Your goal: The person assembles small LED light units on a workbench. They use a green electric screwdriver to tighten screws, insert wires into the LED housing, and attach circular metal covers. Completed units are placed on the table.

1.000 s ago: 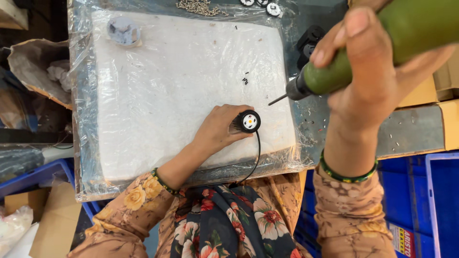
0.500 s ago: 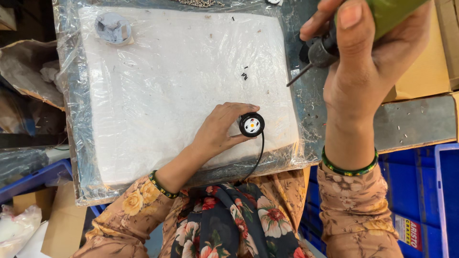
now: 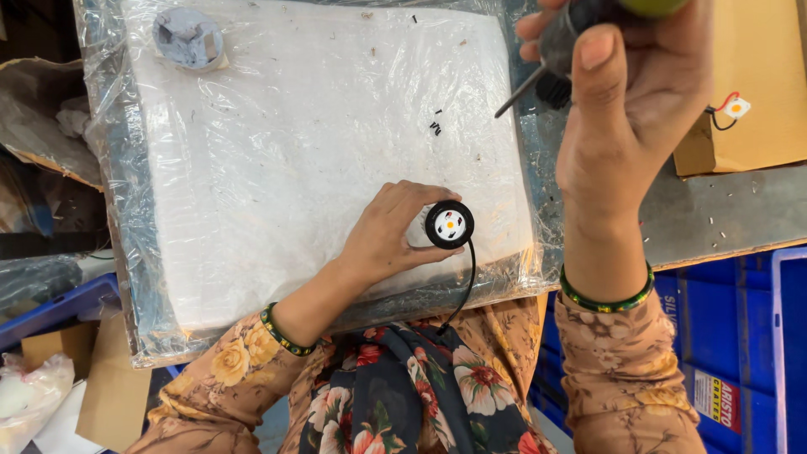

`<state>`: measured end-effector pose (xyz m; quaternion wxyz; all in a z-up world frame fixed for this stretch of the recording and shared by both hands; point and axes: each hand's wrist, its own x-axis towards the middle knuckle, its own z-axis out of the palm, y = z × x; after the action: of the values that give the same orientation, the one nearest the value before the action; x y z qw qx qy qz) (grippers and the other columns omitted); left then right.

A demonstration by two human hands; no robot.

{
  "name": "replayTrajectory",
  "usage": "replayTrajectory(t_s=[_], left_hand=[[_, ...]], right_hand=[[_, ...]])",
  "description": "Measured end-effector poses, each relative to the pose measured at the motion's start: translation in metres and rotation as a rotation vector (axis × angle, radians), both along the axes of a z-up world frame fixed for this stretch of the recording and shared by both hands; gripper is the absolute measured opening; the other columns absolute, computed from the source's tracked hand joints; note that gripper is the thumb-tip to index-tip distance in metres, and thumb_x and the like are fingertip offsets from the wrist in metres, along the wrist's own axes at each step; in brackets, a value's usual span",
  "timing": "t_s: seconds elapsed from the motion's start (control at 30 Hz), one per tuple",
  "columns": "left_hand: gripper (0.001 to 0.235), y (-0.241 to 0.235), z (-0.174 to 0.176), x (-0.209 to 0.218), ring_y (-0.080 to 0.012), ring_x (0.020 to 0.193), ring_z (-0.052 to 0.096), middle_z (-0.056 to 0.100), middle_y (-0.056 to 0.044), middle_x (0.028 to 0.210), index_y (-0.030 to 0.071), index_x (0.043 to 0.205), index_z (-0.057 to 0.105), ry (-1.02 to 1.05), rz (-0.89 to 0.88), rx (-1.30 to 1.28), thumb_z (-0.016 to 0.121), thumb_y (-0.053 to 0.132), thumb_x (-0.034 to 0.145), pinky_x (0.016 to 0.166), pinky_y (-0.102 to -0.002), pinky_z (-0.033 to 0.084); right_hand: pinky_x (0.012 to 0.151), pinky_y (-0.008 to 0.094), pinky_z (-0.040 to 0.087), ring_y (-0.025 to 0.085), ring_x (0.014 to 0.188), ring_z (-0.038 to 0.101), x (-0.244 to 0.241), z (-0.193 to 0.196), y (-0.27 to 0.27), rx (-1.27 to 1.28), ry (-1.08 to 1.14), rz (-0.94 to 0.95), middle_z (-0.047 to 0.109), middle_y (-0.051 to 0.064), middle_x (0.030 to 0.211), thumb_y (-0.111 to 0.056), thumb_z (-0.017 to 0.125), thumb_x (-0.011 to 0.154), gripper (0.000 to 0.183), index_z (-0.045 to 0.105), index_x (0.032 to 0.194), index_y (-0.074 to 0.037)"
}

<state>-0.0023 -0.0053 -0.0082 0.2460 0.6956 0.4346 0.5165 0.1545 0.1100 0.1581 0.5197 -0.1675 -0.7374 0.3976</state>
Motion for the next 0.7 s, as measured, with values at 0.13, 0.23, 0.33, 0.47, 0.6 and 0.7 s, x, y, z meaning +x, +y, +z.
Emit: replayTrajectory(t_s=[0.13,0.23,0.33,0.47,0.6,0.7], left_hand=[[0.059,0.000,0.000,0.001,-0.0261,0.113,0.064,0.069,-0.005,0.126,0.013,0.128,0.062,-0.004,0.008,0.009,0.090,0.031,0.079,0.099,-0.039,0.047],[0.060,-0.002,-0.002,0.001,-0.0269,0.112,0.063,0.069,-0.006,0.126,0.013,0.127,0.063,-0.001,0.009,-0.009,0.090,0.031,0.078,0.098,-0.040,0.047],[0.060,0.000,0.001,-0.001,-0.0277,0.110,0.063,0.069,-0.006,0.124,0.012,0.127,0.064,0.003,0.021,-0.014,0.091,0.031,0.077,0.096,-0.040,0.047],[0.060,0.000,0.012,-0.001,-0.0289,0.110,0.063,0.069,-0.007,0.123,0.012,0.125,0.064,-0.006,0.026,-0.022,0.091,0.030,0.074,0.094,-0.041,0.047],[0.061,-0.001,0.016,0.000,-0.0286,0.114,0.065,0.068,-0.007,0.125,0.009,0.128,0.064,-0.061,0.053,-0.037,0.090,0.028,0.076,0.097,-0.040,0.051],[0.059,-0.001,0.017,0.003,-0.0279,0.120,0.065,0.063,-0.012,0.130,0.006,0.126,0.065,-0.226,0.046,-0.083,0.089,0.024,0.076,0.098,-0.037,0.054]], right_hand=[[0.084,0.031,0.059,0.021,0.094,0.069,-0.004,-0.006,-0.001,-0.096,0.029,-0.041,0.069,0.012,0.111,-0.028,0.075,0.114,0.040,0.058,0.133,0.002],[0.087,0.030,0.058,0.020,0.100,0.069,-0.003,-0.012,-0.001,-0.101,0.037,-0.073,0.069,0.014,0.116,-0.026,0.075,0.116,0.040,0.057,0.137,0.003],[0.087,0.029,0.057,0.019,0.098,0.069,-0.001,-0.020,0.003,-0.072,0.052,-0.082,0.072,0.015,0.120,-0.027,0.075,0.114,0.042,0.057,0.136,0.003],[0.088,0.033,0.059,0.019,0.093,0.070,0.009,-0.052,-0.001,-0.193,0.071,-0.110,0.072,0.015,0.104,-0.030,0.074,0.108,0.042,0.061,0.123,0.007],[0.084,0.034,0.060,0.021,0.091,0.072,0.028,-0.105,-0.027,-0.367,-0.018,-0.215,0.074,0.014,0.101,-0.028,0.067,0.104,0.034,0.064,0.116,0.004],[0.085,0.033,0.058,0.020,0.094,0.072,0.040,-0.137,-0.055,-0.430,-0.158,-0.335,0.076,0.013,0.104,-0.014,0.058,0.103,0.022,0.066,0.113,0.004]])
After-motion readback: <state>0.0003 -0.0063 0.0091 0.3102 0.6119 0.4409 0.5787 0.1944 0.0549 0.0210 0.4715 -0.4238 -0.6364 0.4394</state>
